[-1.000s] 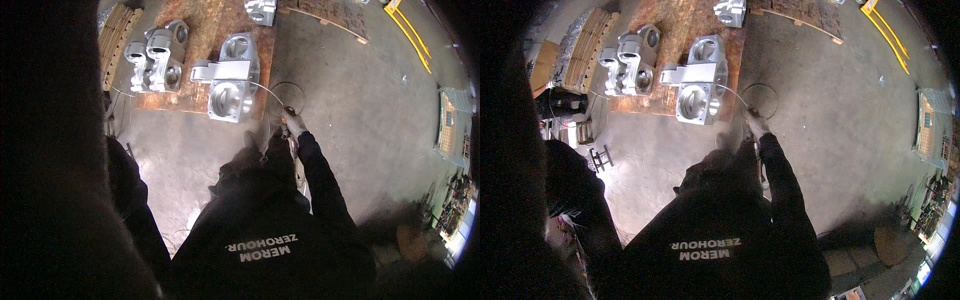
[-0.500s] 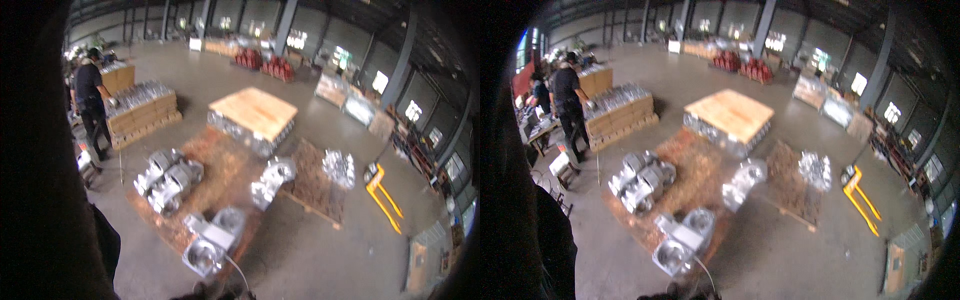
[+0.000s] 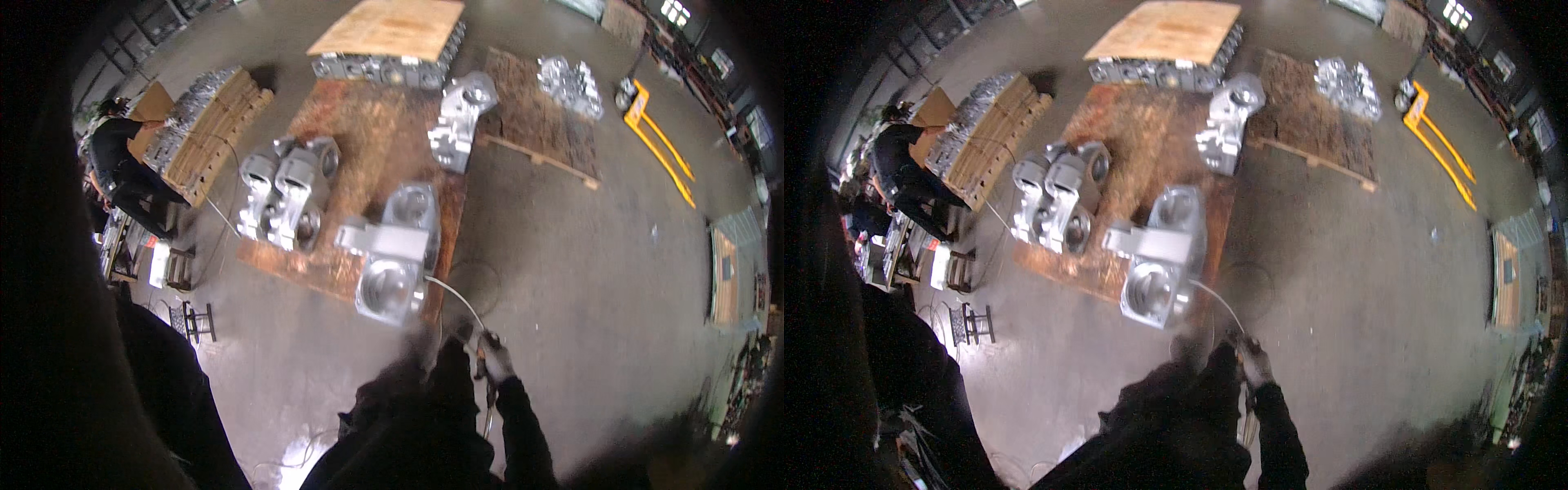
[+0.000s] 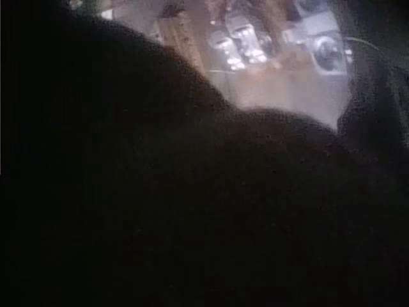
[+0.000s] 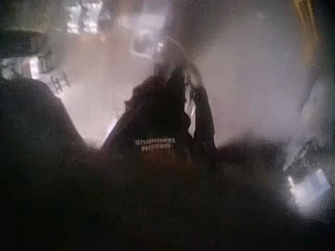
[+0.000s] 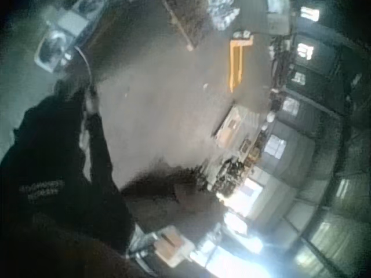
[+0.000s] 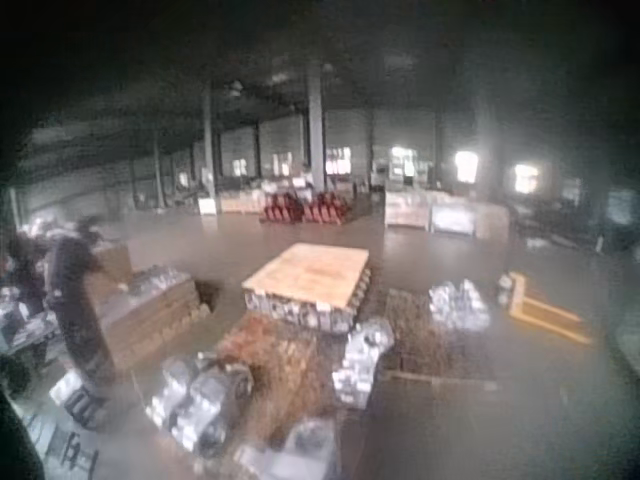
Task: The person uses a handheld spray tool to clean several silver metal parts on a wooden workbench. They repeatedly spray the surfaces, rotate the parts to access different sides, and place them back on the bench. The person also moves a stack of similar parts aside to reach the work area.
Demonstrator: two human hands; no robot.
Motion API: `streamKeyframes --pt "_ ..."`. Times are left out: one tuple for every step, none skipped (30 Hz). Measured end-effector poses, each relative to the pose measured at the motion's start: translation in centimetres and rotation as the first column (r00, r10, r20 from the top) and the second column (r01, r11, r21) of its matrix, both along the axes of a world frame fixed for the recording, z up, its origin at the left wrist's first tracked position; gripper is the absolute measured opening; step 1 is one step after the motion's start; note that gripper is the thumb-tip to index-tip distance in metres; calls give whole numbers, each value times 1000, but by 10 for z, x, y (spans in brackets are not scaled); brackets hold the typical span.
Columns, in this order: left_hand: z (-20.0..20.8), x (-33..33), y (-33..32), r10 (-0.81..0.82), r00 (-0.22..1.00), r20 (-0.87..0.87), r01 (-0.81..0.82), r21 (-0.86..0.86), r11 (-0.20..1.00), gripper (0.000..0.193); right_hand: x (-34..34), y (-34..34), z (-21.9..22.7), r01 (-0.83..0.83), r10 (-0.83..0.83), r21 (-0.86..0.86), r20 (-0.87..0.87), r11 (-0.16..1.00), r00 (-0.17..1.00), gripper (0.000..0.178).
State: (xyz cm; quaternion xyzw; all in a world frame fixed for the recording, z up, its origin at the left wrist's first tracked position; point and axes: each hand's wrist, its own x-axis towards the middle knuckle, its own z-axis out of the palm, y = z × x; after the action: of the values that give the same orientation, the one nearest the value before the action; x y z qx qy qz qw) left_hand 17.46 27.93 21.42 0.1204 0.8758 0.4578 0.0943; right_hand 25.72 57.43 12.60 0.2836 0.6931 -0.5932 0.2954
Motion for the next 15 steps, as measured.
streamKeyframes --pt "31 -5 -7 -18 998 -55 17 -11 1000 88 8 2 -17 1 -1 2 -40 1000 999 45" --pt "61 -5 -12 -31 994 -105 29 -18 999 88 14 3 -38 -7 8 13 -96 1000 995 45" --pt "98 -11 -20 -50 981 -185 46 -25 999 87 20 4 -53 -17 19 22 -131 1000 991 44" --pt "134 -14 -29 -69 963 -262 61 -38 997 87 23 2 -63 -27 31 28 -148 999 988 44" --pt "169 -21 -38 -82 937 -339 68 -51 996 87 18 -3 -63 -37 42 32 -156 999 987 44" --pt "208 -31 -47 -100 893 -440 81 -63 995 87 14 -7 -62 -44 50 37 -162 998 986 44" --pt "237 -35 -55 -110 857 -504 82 -78 994 87 5 -27 -44 -47 51 37 -126 998 991 43" --pt "263 -40 -62 -115 817 -565 79 -89 993 86 -5 -39 -27 -46 50 41 -90 998 995 43" --pt "289 -43 -68 -123 774 -621 85 -91 992 86 -17 -42 -17 -59 62 31 -76 998 995 42" --pt "310 -46 -74 -130 732 -669 89 -95 992 86 -25 -43 -10 -70 71 21 -58 997 996 42" --pt "329 -48 -79 -135 695 -706 96 -96 991 86 -15 -40 -8 -79 79 7 -24 997 997 41" --pt "348 -50 -82 -140 653 -745 102 -97 990 86 -8 -28 -26 8 -4 -81 47 997 999 39" --pt "363 -51 -84 -142 614 -776 101 -101 990 85 -2 -13 -49 -118 121 29 -122 993 985 38" --pt "372 -51 -86 -133 590 -796 90 -99 991 85 4 -2 -50 -111 108 -15 -155 994 982 37" --pt "377 -49 -88 -115 583 -804 75 -87 993 85 8 -1 -55 -128 122 -19 -178 992 976 37"
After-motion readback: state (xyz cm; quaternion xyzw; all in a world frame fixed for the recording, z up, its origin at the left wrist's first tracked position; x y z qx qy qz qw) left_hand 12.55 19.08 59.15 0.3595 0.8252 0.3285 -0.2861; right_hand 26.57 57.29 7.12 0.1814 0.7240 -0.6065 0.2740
